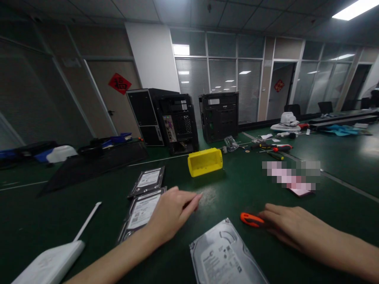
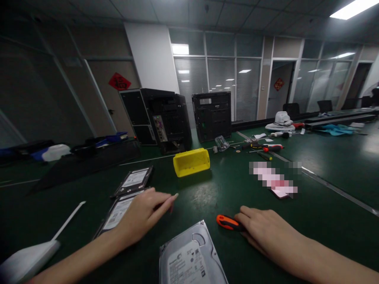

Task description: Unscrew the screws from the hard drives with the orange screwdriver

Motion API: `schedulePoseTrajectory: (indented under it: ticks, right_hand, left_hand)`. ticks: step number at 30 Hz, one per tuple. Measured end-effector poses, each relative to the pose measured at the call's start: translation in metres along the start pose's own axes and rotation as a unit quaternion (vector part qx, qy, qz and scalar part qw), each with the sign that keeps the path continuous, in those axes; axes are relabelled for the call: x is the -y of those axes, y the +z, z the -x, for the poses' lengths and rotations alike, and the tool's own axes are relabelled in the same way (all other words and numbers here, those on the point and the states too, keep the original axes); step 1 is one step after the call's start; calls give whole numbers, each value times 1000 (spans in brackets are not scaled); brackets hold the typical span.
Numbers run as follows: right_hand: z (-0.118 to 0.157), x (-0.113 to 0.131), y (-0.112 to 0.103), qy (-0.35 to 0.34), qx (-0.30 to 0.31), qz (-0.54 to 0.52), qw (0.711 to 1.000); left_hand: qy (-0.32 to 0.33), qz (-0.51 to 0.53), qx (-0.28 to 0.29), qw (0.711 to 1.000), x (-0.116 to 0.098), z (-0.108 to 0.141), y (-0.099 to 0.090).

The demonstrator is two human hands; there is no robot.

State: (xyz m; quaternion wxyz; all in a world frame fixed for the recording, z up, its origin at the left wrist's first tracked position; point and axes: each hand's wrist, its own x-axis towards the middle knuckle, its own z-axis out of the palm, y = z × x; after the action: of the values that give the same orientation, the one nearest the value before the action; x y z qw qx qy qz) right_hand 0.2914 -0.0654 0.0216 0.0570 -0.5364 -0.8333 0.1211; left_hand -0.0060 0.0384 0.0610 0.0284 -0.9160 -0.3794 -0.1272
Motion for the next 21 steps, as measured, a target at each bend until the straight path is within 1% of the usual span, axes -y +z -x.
schedulePoseTrajectory:
  ticks: [1,2,3,4,6,8,10,11,13,15,16,17,21]
  right_hand:
    - [-4,1,-2,-18,-5,-2,1000]
    - [-8,2,-5,-39,-10,-13,999]
    - [-14,2,-10,-60,-13,-32,998]
    - [-21,0,-16,-76,-15,-56,995]
    - [-40,-8,-28,-91,-39,-91,991]
    - [-66,-19,-36,-56,-85,-65,993]
    - [-98,-31,-38,28,-99,-16,995]
    - [-114,-35,-36,53,-109,-6,993]
    - [-146,-42,-27,86,-127,11,988]
    - [-173,-45,-16,113,-140,30,983]
    - [-183,-45,-11,123,-142,38,981]
    - [-192,-45,-6,132,-142,46,980]
    - [-210,-42,10,149,-136,80,976]
  left_hand:
    - [-38,76,18,996,-6,13,0]
    - [-73,142,39,986,-10,23,1]
    - [-108,195,47,974,-12,31,3]
    - [-136,240,49,960,-14,37,5]
    - [-156,306,33,939,-16,44,11]
    - [-155,356,18,921,-19,46,14]
    - [-170,411,9,896,-23,44,15]
    - [-185,447,5,875,-26,43,14]
    - [-202,531,6,823,-30,42,13]
    - [-186,599,20,778,-33,44,12]
    - [-173,619,29,765,-34,45,11]
    - [-163,630,36,758,-35,47,11]
    - [-165,640,49,749,-38,53,11]
